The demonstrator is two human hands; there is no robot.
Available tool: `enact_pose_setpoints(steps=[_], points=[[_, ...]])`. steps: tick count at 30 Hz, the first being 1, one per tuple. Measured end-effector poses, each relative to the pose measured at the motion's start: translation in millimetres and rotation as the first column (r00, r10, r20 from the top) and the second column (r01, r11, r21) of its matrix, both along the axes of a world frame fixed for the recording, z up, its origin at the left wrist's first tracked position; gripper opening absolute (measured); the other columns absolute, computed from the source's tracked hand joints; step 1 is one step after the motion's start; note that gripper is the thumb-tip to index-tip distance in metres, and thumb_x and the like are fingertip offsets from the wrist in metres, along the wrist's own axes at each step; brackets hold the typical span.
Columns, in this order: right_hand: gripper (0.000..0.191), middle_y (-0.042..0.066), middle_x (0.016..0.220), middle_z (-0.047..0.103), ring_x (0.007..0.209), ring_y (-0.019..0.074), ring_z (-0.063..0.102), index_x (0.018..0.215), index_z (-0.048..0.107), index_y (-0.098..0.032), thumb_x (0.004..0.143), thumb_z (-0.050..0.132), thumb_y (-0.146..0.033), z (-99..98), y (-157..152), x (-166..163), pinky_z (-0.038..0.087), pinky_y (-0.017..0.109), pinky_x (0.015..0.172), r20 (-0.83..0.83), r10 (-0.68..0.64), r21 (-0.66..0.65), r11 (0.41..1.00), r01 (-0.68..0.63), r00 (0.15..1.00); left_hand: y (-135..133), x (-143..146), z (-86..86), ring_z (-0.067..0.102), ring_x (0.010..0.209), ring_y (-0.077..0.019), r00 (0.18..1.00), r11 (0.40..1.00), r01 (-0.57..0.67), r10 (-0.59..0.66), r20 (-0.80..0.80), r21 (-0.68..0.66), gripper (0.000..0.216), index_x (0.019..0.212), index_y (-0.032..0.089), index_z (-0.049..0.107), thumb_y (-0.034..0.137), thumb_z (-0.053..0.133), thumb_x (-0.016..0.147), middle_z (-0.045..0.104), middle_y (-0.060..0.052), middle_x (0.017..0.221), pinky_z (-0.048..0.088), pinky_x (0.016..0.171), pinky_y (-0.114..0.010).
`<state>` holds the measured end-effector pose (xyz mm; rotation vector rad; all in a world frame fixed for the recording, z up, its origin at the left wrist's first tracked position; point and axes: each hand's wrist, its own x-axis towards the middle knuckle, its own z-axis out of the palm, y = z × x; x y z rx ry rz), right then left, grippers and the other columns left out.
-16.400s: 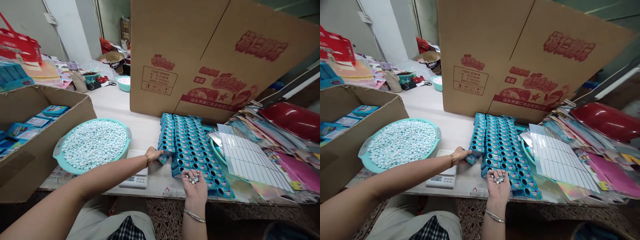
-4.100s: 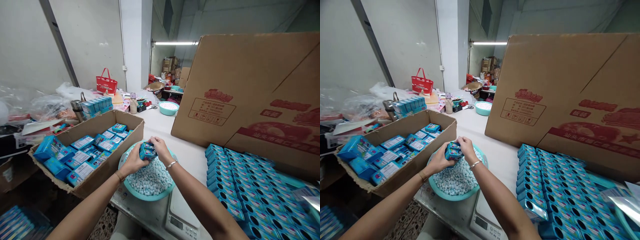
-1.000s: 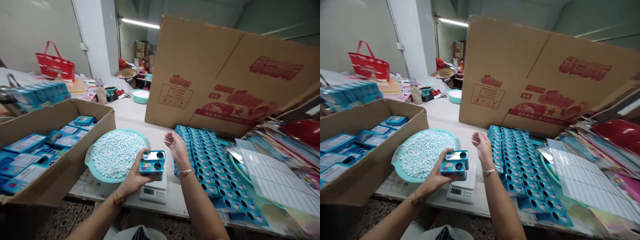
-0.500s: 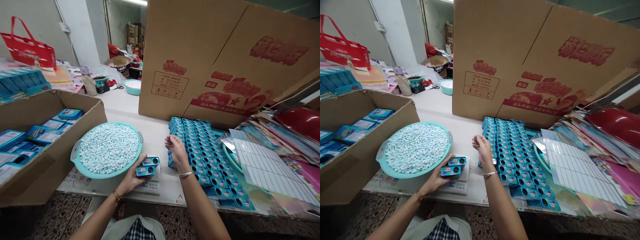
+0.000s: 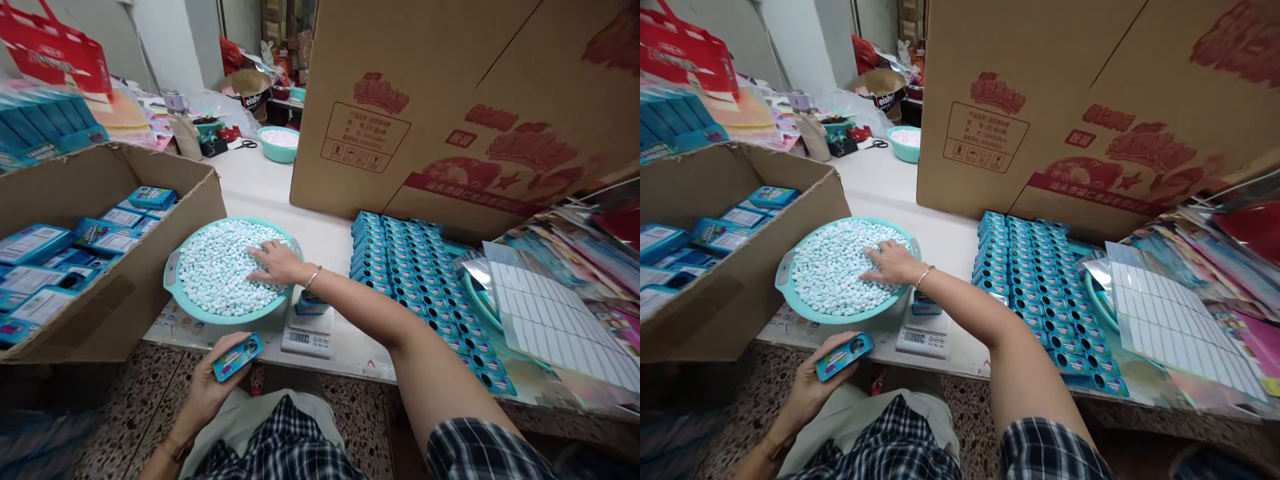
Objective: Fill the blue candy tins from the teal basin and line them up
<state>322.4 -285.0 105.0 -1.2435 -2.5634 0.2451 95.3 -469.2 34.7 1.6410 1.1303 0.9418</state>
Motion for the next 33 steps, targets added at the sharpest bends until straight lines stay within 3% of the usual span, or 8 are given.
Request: enact_pose_setpoints(steps=[5,9,13,15,18,24,28,33], points=[[0.032,0.01,0.108,0.056,0.087,0.0214,0.055,0.111,0.054,-0.02,0.099,0.035,-0.043,-2.6,17.4,-24.8,0.042,0.032,0.072,0.04,0.016,0.004,1.0,-0.016,0.999,0.5,-14.7,-24.1,0.061,0.113,-0.022,0.984,0.984,-0.177,0.178,-0.025,0.012,0.041,0.119,0.025,0.06,0.032,0.07,0.08,0.062,-0.006,0.123,0.051,0.097,-0.033],[0.018,0.003,0.086,0.058,0.073,0.0156,0.051,0.087,0.055,-0.019,0.094,0.047,-0.034,3.3,37.3,-33.0,0.038,0.026,0.064,-0.3,-0.148,-0.235,0.969,0.077,0.942,14.9,-1.2,-28.0,0.068,0.095,-0.02,0.975,0.975,-0.221,0.222,0.013,-0.028,0.04,0.111,0.02,0.061,0.035,0.073,0.076,0.069,-0.005,0.107,0.055,0.087,-0.031],[0.019,-0.003,0.065,0.046,0.05,0.0086,0.035,0.083,0.051,-0.019,0.093,0.045,-0.034,14.4,49.3,-33.3,0.026,0.018,0.043,-0.646,-0.607,-0.749,0.622,-0.229,0.464,26.6,11.9,-34.6,0.068,0.081,-0.0202,0.967,0.967,-0.246,0.249,0.046,-0.061,0.034,0.097,0.016,0.065,0.037,0.074,0.073,0.072,-0.005,0.09,0.057,0.078,-0.033],[0.018,-0.004,0.063,0.045,0.046,0.0072,0.031,0.084,0.048,-0.019,0.094,0.04,-0.03,19.7,49.3,-33.4,0.021,0.015,0.038,-0.606,-0.775,-0.721,0.438,-0.537,0.181,29.9,18.4,-38.2,0.068,0.081,-0.021,0.969,0.97,-0.231,0.237,0.068,-0.081,0.032,0.094,0.015,0.066,0.037,0.074,0.072,0.073,-0.005,0.089,0.057,0.078,-0.034],[0.019,-0.002,0.065,0.049,0.046,0.0073,0.039,0.082,0.047,-0.019,0.094,0.034,-0.026,24.7,43.6,-38.3,0.024,0.013,0.036,-0.473,-0.879,-0.545,0.348,-0.763,-0.063,33.1,29.1,-40.4,0.069,0.086,-0.0224,0.976,0.98,-0.169,0.182,0.12,-0.106,0.028,0.093,0.015,0.068,0.035,0.072,0.074,0.074,-0.006,0.093,0.056,0.083,-0.035],[0.023,-0.005,0.059,0.045,0.04,0.0069,0.035,0.09,0.053,-0.018,0.095,0.032,-0.025,23.1,28.5,-58.0,0.025,0.014,0.033,-0.382,-0.906,-0.372,0.333,-0.866,-0.185,24.4,30.3,-46.9,0.067,0.098,-0.0261,0.966,0.96,-0.249,0.256,0.041,-0.127,0.047,0.111,0.015,0.061,0.038,0.075,0.071,0.071,-0.009,0.105,0.053,0.091,-0.042],[0.025,-0.003,0.061,0.048,0.042,0.0073,0.038,0.095,0.055,-0.017,0.094,0.031,-0.025,27.2,19.1,-60.4,0.027,0.014,0.033,-0.356,-0.907,-0.361,0.357,-0.862,-0.226,-2.8,6.2,-49.0,0.055,0.12,-0.0296,0.898,0.902,-0.425,0.431,-0.088,0.073,0.066,0.129,0.019,0.049,0.039,0.076,0.072,0.057,-0.013,0.128,0.046,0.102,-0.049],[0.025,-0.002,0.062,0.051,0.042,0.007,0.04,0.088,0.056,-0.017,0.093,0.035,-0.03,47.7,-8.0,-18.6,0.026,0.015,0.033,-0.462,-0.807,-0.367,0.551,-0.75,-0.367,-28.3,-2.0,-7.2,0.052,0.121,-0.0273,0.895,0.807,-0.362,0.441,-0.068,0.467,0.058,0.13,0.024,0.049,0.021,0.073,0.076,0.055,-0.01,0.126,0.045,0.104,-0.048]])
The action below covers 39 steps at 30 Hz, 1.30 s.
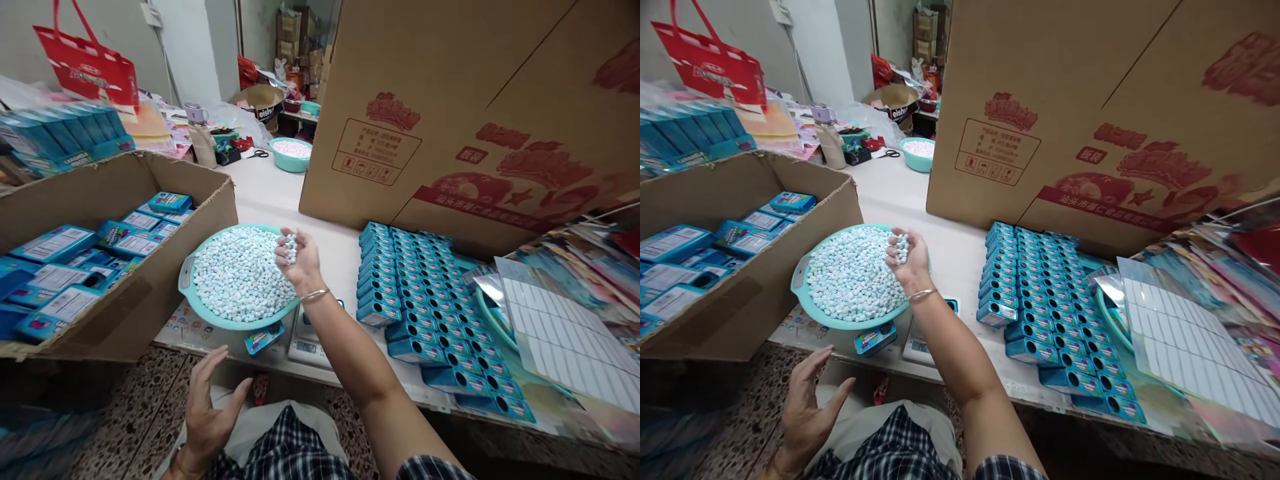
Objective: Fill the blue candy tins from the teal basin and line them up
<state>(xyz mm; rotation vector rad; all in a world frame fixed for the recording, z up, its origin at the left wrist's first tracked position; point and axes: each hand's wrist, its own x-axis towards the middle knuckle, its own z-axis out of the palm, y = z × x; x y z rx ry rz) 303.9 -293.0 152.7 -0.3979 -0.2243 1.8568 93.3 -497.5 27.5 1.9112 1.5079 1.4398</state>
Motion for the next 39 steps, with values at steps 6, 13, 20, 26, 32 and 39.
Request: enact_pose_setpoints(steps=[6,13,20,26,32,39], points=[[0.025,-0.008,0.054,0.04,0.036,0.0039,0.031,0.074,0.048,-0.019,0.095,0.04,-0.03,-3.0,-65.3,84.1,0.02,0.014,0.033,0.135,-0.347,-0.05,0.933,0.356,0.928,30.1,82.6,63.9,0.053,0.122,-0.0248,0.903,0.912,0.41,-0.409,-0.128,-0.02,0.06,0.138,0.022,0.041,0.021,0.066,0.083,0.056,-0.011,0.129,0.045,0.105,-0.041],[0.021,-0.01,0.053,0.035,0.038,0.0045,0.031,0.077,0.048,-0.021,0.086,0.055,-0.039,-41.2,-100.7,99.9,0.027,0.016,0.037,0.331,-0.59,-0.06,0.766,0.64,0.737,89.2,170.5,65.8,0.048,0.122,-0.0296,0.823,0.875,0.433,-0.482,-0.3,-0.218,0.062,0.135,0.016,0.042,0.02,0.066,0.078,0.053,-0.014,0.128,0.043,0.104,-0.048],[0.028,-0.008,0.055,0.041,0.049,0.0084,0.047,0.075,0.049,-0.022,0.084,0.056,-0.048,-49.0,-98.8,86.3,0.043,0.023,0.052,0.495,-0.637,0.074,0.709,0.702,0.591,105.0,186.2,61.4,0.056,0.101,-0.0255,0.815,0.876,0.384,-0.471,-0.338,-0.293,0.036,0.112,0.019,0.056,0.017,0.066,0.077,0.061,-0.008,0.103,0.048,0.088,-0.041],[0.028,-0.008,0.054,0.039,0.047,0.0078,0.044,0.073,0.05,-0.021,0.085,0.056,-0.046,-48.4,-100.3,82.3,0.045,0.024,0.055,0.488,-0.639,0.089,0.715,0.694,0.595,107.0,186.6,61.0,0.056,0.099,-0.0244,0.824,0.877,0.39,-0.469,-0.319,-0.282,0.031,0.105,0.02,0.057,0.016,0.066,0.076,0.061,-0.006,0.101,0.048,0.085,-0.038],[0.021,-0.011,0.05,0.03,0.038,0.0046,0.025,0.072,0.047,-0.021,0.086,0.054,-0.036,-48.1,-94.9,98.6,0.028,0.018,0.041,0.399,-0.612,-0.046,0.731,0.681,0.683,106.7,183.5,61.6,0.057,0.103,-0.026,0.814,0.868,0.408,-0.486,-0.319,-0.282,0.037,0.112,0.018,0.057,0.018,0.068,0.077,0.062,-0.008,0.105,0.049,0.089,-0.042],[0.025,-0.011,0.053,0.022,0.038,0.0055,0.016,0.069,0.047,-0.021,0.093,0.043,-0.027,-42.2,-120.6,147.7,0.026,0.016,0.039,0.318,-0.603,0.001,0.772,0.635,0.732,98.9,115.4,118.9,0.052,0.123,-0.0242,0.927,0.932,0.334,-0.352,-0.127,-0.14,0.05,0.13,0.023,0.051,0.036,0.065,0.085,0.057,-0.008,0.13,0.042,0.107,-0.043]])
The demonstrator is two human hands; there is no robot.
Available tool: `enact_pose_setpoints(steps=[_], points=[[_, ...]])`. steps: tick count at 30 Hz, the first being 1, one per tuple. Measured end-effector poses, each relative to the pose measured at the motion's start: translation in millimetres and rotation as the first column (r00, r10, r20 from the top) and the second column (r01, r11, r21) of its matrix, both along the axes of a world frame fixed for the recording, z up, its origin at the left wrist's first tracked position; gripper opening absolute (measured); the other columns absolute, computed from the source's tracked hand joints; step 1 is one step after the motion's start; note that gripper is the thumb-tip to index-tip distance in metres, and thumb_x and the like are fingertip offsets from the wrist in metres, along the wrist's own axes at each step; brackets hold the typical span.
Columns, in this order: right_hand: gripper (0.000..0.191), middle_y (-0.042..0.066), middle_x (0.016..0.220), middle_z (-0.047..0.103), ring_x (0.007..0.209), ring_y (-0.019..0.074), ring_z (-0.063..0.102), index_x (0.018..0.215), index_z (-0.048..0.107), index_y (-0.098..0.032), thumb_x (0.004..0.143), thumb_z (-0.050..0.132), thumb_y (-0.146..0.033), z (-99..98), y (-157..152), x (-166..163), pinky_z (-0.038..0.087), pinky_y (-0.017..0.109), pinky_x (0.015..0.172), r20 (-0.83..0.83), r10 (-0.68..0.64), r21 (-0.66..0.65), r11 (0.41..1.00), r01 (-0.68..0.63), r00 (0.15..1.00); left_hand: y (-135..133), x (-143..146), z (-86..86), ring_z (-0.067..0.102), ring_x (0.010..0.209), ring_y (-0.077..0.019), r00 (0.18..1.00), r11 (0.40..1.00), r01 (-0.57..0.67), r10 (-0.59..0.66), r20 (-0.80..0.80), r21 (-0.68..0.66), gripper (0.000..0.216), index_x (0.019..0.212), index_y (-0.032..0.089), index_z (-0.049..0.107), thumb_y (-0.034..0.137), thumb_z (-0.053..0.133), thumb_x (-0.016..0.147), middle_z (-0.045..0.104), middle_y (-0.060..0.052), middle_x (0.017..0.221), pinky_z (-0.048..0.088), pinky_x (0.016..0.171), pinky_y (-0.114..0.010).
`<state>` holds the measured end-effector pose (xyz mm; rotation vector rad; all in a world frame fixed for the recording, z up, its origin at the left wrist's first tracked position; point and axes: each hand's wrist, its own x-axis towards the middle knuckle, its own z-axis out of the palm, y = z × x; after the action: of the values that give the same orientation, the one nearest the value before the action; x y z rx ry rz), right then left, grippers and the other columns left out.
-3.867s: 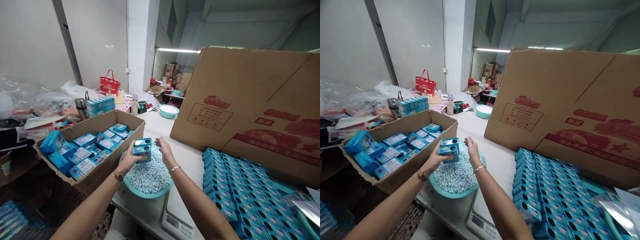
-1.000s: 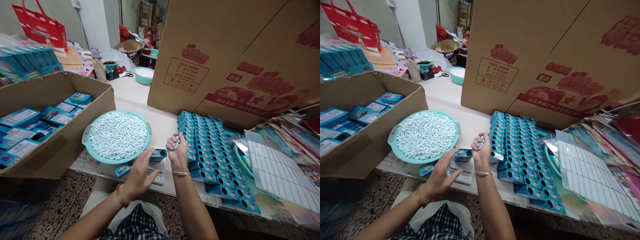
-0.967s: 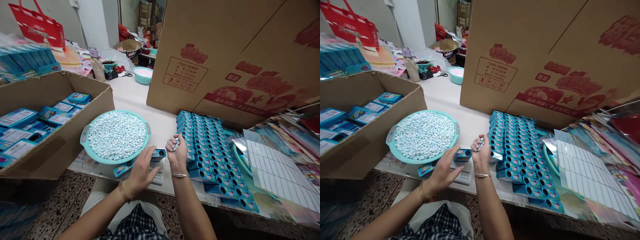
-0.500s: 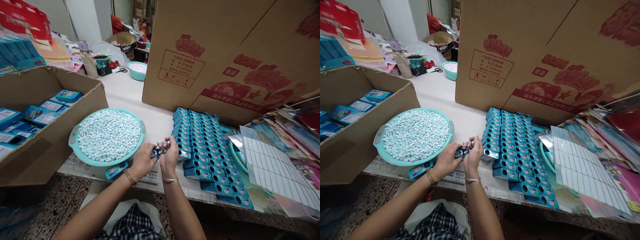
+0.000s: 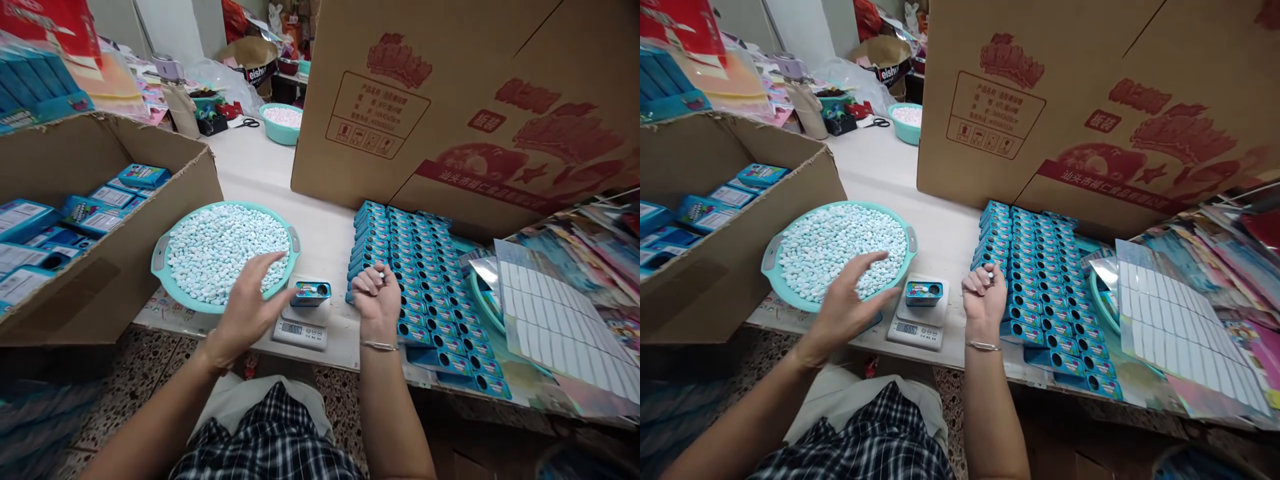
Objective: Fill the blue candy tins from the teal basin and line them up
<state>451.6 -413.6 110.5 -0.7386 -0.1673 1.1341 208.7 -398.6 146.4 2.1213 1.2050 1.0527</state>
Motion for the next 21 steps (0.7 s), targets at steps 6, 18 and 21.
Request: enact_pose_setpoints(steps=[6,18,21], points=[[0.023,-0.01,0.055,0.023,0.039,0.0059,0.018,0.074,0.052,-0.02,0.092,0.05,-0.033,-10.2,-32.0,7.6,0.023,0.016,0.036,0.021,0.023,-0.069,0.997,-0.022,1.0,-10.2,-53.5,-0.5,0.06,0.112,-0.0228,0.98,0.981,-0.183,0.186,0.064,-0.057,0.039,0.121,0.023,0.058,0.036,0.065,0.084,0.062,-0.005,0.121,0.05,0.098,-0.04],[0.03,-0.007,0.055,0.034,0.046,0.0082,0.027,0.079,0.061,-0.021,0.088,0.056,-0.049,-17.8,-35.4,-23.7,0.019,0.022,0.044,0.706,0.144,-0.231,0.972,0.033,0.694,-19.2,-39.9,-30.6,0.057,0.106,-0.0225,0.997,1.0,-0.009,0.009,-0.079,0.004,0.03,0.12,0.026,0.06,0.028,0.057,0.09,0.062,-0.007,0.11,0.049,0.091,-0.038],[0.026,-0.004,0.058,0.044,0.053,0.0123,0.038,0.08,0.063,-0.023,0.091,0.053,-0.045,-11.4,-27.6,-33.9,0.027,0.025,0.051,0.909,0.215,-0.238,0.971,0.024,0.356,-14.3,-25.7,-33.7,0.055,0.102,-0.0229,0.991,0.998,0.058,-0.056,-0.118,0.011,0.029,0.119,0.023,0.06,0.027,0.056,0.091,0.061,-0.008,0.106,0.048,0.088,-0.039]])
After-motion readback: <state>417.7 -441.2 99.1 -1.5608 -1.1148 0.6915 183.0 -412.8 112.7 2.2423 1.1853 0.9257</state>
